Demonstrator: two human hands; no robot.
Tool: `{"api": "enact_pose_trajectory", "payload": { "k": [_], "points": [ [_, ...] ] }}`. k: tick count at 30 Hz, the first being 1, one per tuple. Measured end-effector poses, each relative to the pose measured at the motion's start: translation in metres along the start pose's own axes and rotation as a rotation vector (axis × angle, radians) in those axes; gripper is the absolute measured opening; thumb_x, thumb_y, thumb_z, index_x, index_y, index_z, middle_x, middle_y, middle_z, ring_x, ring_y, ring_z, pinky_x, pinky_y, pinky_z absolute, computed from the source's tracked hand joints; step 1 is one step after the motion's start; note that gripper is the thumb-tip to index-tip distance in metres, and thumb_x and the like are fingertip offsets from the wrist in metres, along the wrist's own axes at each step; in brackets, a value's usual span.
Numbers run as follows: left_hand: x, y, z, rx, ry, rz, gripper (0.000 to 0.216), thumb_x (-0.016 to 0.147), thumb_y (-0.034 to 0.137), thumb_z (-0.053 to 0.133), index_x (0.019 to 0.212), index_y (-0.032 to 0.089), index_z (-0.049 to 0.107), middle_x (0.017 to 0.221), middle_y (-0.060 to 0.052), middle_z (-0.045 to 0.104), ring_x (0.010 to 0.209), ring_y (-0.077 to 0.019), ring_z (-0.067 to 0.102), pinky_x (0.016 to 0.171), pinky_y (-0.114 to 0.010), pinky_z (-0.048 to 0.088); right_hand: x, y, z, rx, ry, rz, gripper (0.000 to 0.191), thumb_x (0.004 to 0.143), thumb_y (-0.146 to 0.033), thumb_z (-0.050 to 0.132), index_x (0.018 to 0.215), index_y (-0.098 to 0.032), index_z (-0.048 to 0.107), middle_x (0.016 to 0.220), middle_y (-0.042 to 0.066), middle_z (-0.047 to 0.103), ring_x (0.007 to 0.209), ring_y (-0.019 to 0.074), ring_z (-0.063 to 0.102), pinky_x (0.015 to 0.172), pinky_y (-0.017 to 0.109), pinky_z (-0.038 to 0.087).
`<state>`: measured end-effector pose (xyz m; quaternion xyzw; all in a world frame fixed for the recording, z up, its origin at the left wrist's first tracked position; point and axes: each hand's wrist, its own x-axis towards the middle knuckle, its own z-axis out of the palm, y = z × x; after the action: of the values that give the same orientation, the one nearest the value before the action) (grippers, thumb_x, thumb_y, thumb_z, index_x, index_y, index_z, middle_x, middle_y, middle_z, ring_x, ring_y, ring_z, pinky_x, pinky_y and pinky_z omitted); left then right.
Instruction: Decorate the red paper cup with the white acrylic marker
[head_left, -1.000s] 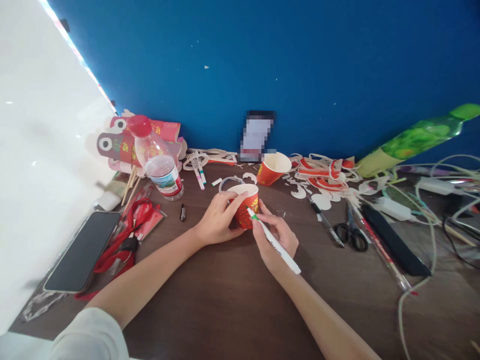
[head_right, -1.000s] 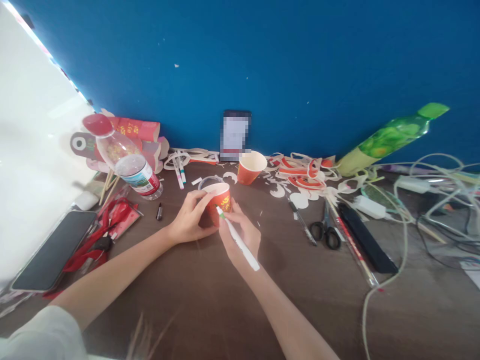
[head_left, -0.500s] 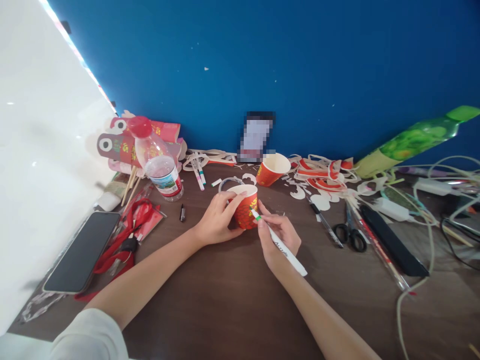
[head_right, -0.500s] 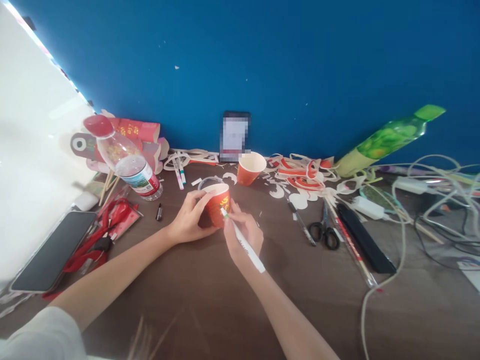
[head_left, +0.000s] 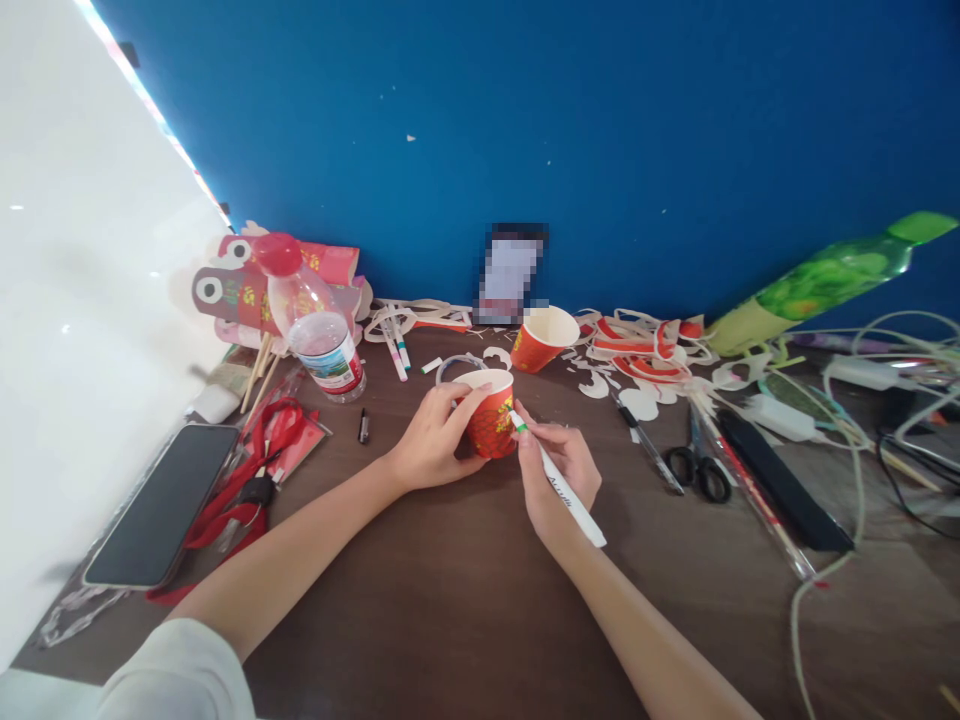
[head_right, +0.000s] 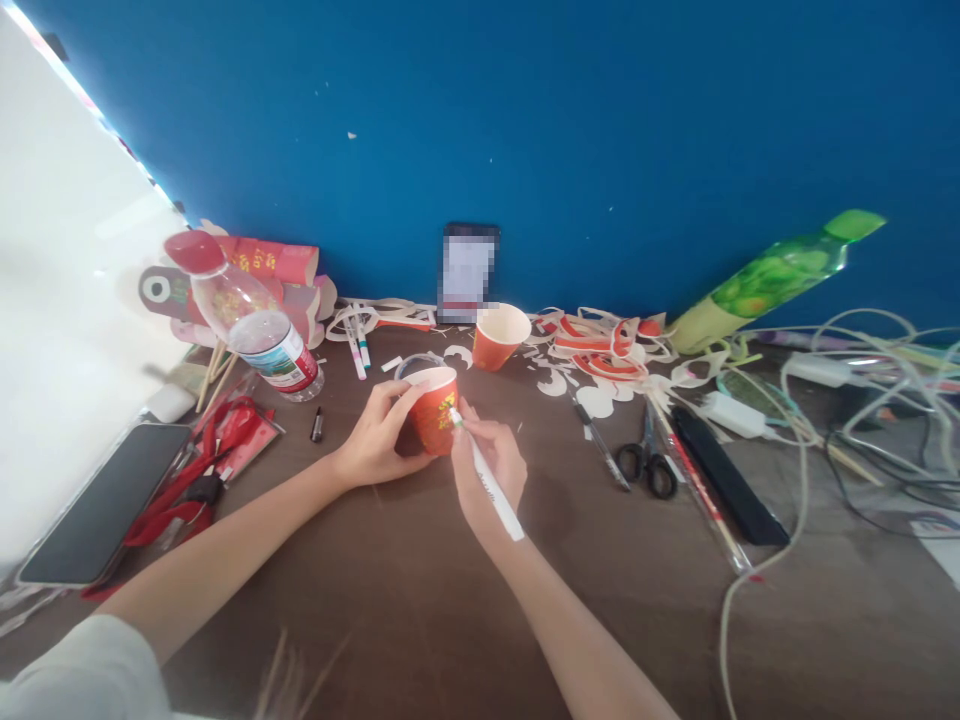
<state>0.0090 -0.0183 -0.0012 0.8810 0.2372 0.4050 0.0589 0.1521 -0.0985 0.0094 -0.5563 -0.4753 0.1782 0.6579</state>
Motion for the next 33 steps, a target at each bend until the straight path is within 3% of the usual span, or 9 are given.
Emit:
{"api": "enact_pose_trajectory", "payload": {
  "k": [6,12,16,20,24,33],
  "points": [
    [-0.001,0.001,0.000,-0.010,0.000,-0.010,0.095,0.071,0.032,0.073,0.146,0.020,0.016,0.118,-0.014,0.046,0.109,-0.0254,0.051,0.091,-0.040,0.051,0.003,0.000,0.000,0.030,-0.002,0.009,0.010,0.084,-0.025,0.060,0.082,-0.017,0.055,0.097,0.008,0.071,0.101,0.0204,0.068,0.077,0.024,0.060],
    [0.001,-0.002,0.000,-0.060,-0.027,-0.022,0.093,0.071,0.025,0.069,0.146,0.020,0.015,0.124,-0.015,0.042,0.120,-0.0281,0.046,0.101,-0.048,0.047,0.006,-0.004,-0.003,0.049,0.024,0.009,0.011,0.084,-0.025,0.060,0.080,-0.016,0.055,0.085,0.007,0.072,0.082,0.0185,0.073,0.067,0.023,0.060],
    [0.001,-0.008,0.003,-0.054,-0.031,-0.010,0.093,0.067,0.012,0.064,0.145,0.019,0.015,0.131,-0.016,0.040,0.132,-0.0329,0.035,0.110,-0.060,0.033,0.000,0.000,-0.003,0.067,-0.064,-0.062,0.007,0.086,-0.021,0.058,0.082,-0.016,0.057,0.087,0.007,0.072,0.102,0.0235,0.068,0.085,0.034,0.059],
    [0.001,-0.012,0.003,-0.049,-0.051,-0.077,0.089,0.066,0.011,0.064,0.143,0.021,0.021,0.137,-0.016,0.038,0.136,-0.0342,0.031,0.111,-0.061,0.032,-0.002,0.005,-0.005,0.052,-0.112,-0.152,0.001,0.084,-0.017,0.059,0.085,-0.017,0.058,0.091,0.005,0.071,0.111,0.0241,0.063,0.109,0.049,0.042],
    [0.002,-0.011,0.002,-0.077,-0.049,-0.091,0.085,0.065,0.010,0.065,0.139,0.023,0.026,0.137,-0.014,0.039,0.136,-0.0326,0.033,0.111,-0.059,0.034,0.002,0.005,-0.006,0.023,-0.071,-0.130,0.003,0.084,-0.020,0.060,0.086,-0.018,0.059,0.090,0.005,0.072,0.110,0.0235,0.064,0.110,0.050,0.041],
    [0.001,-0.009,0.002,-0.058,-0.059,-0.085,0.080,0.066,0.010,0.064,0.138,0.023,0.030,0.137,-0.013,0.041,0.134,-0.0298,0.036,0.110,-0.055,0.038,-0.003,0.010,-0.005,-0.030,-0.070,-0.019,0.008,0.082,-0.026,0.063,0.086,-0.019,0.063,0.113,0.007,0.067,0.121,0.0241,0.057,0.109,0.049,0.043]
  ]
}}
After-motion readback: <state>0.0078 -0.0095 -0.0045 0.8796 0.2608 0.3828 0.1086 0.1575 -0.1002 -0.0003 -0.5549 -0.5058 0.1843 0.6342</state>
